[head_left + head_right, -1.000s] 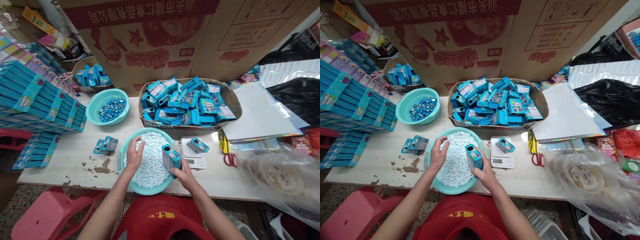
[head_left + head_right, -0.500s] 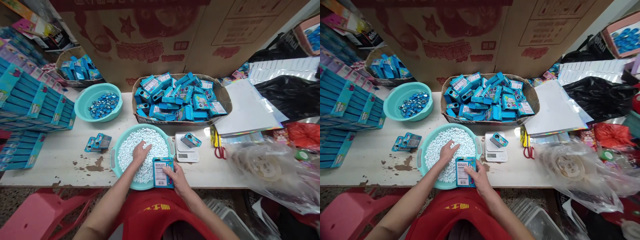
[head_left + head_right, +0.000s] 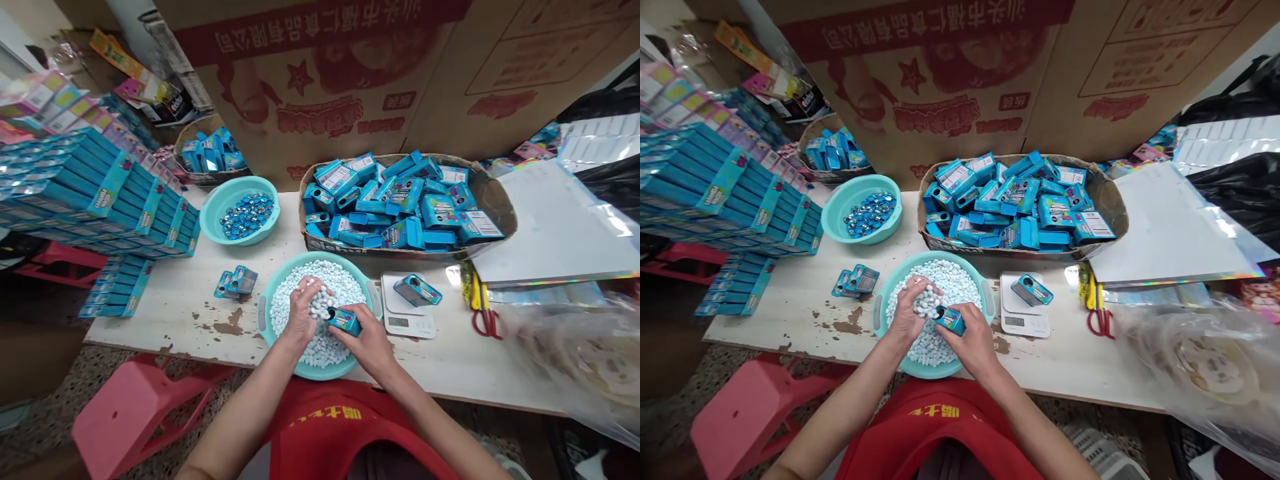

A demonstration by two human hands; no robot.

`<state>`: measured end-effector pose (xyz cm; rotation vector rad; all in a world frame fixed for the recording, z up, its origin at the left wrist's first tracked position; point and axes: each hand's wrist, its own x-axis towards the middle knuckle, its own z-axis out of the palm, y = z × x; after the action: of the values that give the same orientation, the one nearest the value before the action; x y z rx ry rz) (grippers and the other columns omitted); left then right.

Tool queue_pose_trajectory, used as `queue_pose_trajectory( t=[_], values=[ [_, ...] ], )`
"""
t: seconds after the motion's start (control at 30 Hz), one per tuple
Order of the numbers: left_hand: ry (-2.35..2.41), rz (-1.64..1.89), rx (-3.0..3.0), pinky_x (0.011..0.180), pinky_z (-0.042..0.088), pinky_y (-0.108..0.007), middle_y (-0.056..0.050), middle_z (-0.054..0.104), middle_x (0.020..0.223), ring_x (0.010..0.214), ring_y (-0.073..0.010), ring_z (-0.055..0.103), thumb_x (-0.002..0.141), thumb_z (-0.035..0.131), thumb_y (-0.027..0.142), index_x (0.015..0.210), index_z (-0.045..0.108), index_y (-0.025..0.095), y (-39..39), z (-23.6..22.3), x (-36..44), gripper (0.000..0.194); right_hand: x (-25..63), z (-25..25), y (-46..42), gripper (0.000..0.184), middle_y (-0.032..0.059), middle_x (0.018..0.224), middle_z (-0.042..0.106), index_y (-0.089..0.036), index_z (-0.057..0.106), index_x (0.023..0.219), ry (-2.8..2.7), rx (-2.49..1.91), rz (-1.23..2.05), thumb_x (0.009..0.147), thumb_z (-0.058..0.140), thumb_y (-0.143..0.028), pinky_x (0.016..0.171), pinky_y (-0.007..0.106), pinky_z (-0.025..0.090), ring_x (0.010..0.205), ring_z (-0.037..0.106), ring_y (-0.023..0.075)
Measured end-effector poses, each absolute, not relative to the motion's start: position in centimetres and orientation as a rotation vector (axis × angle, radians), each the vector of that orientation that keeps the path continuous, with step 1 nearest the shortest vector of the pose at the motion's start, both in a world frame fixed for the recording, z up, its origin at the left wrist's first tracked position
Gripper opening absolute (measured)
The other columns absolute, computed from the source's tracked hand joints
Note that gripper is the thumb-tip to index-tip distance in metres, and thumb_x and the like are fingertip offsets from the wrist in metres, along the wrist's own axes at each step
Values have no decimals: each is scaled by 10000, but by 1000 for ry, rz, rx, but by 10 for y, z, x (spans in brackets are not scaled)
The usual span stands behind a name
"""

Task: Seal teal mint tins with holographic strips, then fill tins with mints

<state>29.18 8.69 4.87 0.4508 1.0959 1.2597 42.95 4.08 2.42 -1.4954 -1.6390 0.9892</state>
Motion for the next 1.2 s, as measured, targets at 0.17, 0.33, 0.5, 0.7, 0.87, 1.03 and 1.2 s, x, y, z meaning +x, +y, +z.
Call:
queue_pose_trajectory(
  t=[0.17, 0.33, 0.5, 0.7, 0.87, 1.03, 1.2],
  values=[
    [1179, 1362, 539, 652, 457, -247, 24, 580, 624, 616, -114, 586, 689, 656, 309, 682, 538, 171, 86, 43, 293, 182, 415, 28, 44, 265, 63, 965, 664, -228, 611, 1006, -1764, -1491, 878, 751, 662, -279, 800, 375, 463, 939, 616, 258],
    [1263, 1398, 519, 648, 446, -243, 34, 580, 663, 598, -103, 585, 688, 678, 334, 727, 545, 171, 94, 43, 291, 214, 416, 35, 48, 268, 64, 955, 672, -221, 598, 988, -1737, -1499, 846, 747, 676, -309, 803, 379, 458, 929, 623, 258],
    [1255, 1459, 646, 693, 457, -249, 33, 578, 689, 611, -102, 602, 724, 662, 323, 755, 558, 173, 98, 45, 296, 186, 416, 34, 53, 241, 60, 937, 671, -218, 596, 950, -1733, -1526, 816, 733, 672, -288, 804, 383, 448, 924, 611, 262],
    [1264, 1469, 715, 670, 469, -247, 22, 575, 684, 611, -111, 609, 747, 648, 328, 757, 566, 169, 96, 50, 301, 179, 415, 41, 54, 221, 56, 906, 663, -217, 602, 928, -1734, -1516, 820, 719, 661, -261, 768, 361, 457, 886, 610, 247],
    [1248, 1467, 739, 635, 475, -242, 17, 577, 675, 590, -106, 597, 768, 634, 350, 755, 562, 170, 96, 55, 304, 195, 416, 44, 54, 233, 52, 921, 674, -227, 608, 937, -1712, -1503, 822, 716, 672, -266, 785, 368, 450, 901, 613, 252],
    [1245, 1430, 736, 564, 468, -219, 15, 578, 687, 590, -106, 600, 769, 630, 371, 760, 559, 173, 95, 52, 307, 210, 418, 39, 56, 224, 49, 921, 669, -232, 604, 941, -1687, -1509, 851, 727, 660, -266, 789, 363, 448, 901, 615, 244],
    [1194, 1414, 749, 487, 459, -204, 16, 563, 681, 601, -116, 606, 761, 635, 374, 761, 559, 173, 91, 56, 308, 215, 418, 38, 56, 217, 42, 899, 663, -231, 609, 918, -1653, -1505, 865, 715, 679, -263, 773, 354, 450, 887, 608, 239]
  ],
)
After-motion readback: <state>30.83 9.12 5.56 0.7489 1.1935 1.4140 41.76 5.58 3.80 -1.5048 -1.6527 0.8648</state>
